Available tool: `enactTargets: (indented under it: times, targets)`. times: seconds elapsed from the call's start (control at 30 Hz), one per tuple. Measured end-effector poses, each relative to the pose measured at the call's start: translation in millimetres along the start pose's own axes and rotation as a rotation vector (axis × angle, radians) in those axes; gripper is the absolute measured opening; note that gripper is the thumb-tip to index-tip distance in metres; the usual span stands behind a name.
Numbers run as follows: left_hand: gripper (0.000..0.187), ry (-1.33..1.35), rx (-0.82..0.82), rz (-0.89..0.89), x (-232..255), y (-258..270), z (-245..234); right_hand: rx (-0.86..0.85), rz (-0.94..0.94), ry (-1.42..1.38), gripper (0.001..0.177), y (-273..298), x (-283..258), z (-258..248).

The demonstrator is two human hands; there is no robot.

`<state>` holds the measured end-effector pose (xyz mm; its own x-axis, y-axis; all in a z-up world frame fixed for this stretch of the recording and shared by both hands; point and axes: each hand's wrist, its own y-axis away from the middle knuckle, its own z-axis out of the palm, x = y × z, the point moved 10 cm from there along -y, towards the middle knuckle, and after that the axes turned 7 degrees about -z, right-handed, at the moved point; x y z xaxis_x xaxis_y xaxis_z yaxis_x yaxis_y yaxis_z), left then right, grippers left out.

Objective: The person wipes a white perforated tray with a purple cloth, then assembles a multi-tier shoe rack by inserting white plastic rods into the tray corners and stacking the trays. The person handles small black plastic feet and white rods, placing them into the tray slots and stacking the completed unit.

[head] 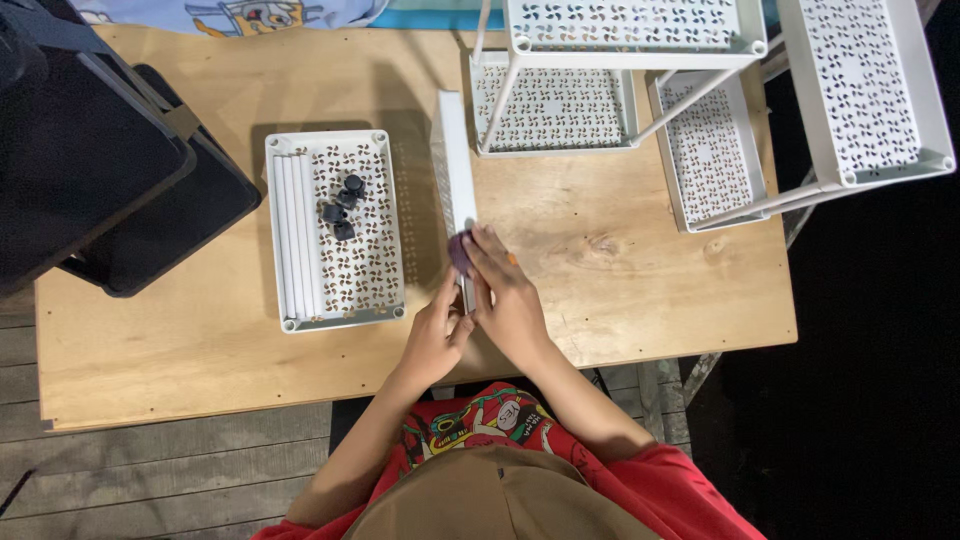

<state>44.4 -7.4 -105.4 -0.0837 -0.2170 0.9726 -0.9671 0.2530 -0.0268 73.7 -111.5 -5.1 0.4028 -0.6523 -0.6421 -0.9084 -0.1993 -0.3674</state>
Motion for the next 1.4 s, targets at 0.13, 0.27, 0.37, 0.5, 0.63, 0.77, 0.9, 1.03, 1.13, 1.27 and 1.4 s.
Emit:
enactTargets:
  times: [0.13, 0.27, 0.37, 0.5, 0.63, 0.77, 0.9, 1.03, 1.13, 1.27, 1.4]
  targets:
    - [0.088, 0.075, -0.086, -0.226, -10, -1, 3, 0.035, -0.017, -0.005, 0.042, -33, 9, 7]
    - [0.086, 0.067, -0.065, -0.113, 14, -6, -2, 0.102, 0.003, -0.008, 0.039, -76, 32, 15]
    - [0.085, 0.064, -0.075, -0.149, 15, -6, -2, 0.161, -0.022, 0.014, 0.037, -112, 47, 19]
    - [0.083, 0.181, -0.085, -0.120, 20, -6, 0, 0.152, 0.043, -0.008, 0.033, -139, 68, 24]
    - [0.084, 0.237, -0.104, -0.176, 12, -5, 6, 0.121, 0.033, -0.001, 0.035, -133, 62, 24]
    - [0.084, 0.315, -0.108, -0.153, 12, -1, 3, 0.081, 0.028, 0.027, 0.038, -104, 42, 23]
    - [0.086, 0.325, -0.114, -0.157, 10, 8, 5, 0.035, 0.093, 0.017, 0.038, -66, 33, 18]
    - [0.083, 0.271, -0.098, -0.150, 7, 11, 5, 0.042, 0.012, 0.058, 0.040, -37, 13, 10]
    - [0.083, 0.251, -0.091, -0.200, 1, 11, 6, 0.025, 0.028, 0.067, 0.040, -28, 11, 12]
    - [0.080, 0.193, -0.069, -0.148, 10, 9, 4, 0.049, -0.011, 0.063, 0.041, -38, 17, 13]
    - [0.083, 0.115, -0.067, -0.094, 21, 8, 2, 0.072, 0.007, 0.043, 0.040, -71, 34, 22]
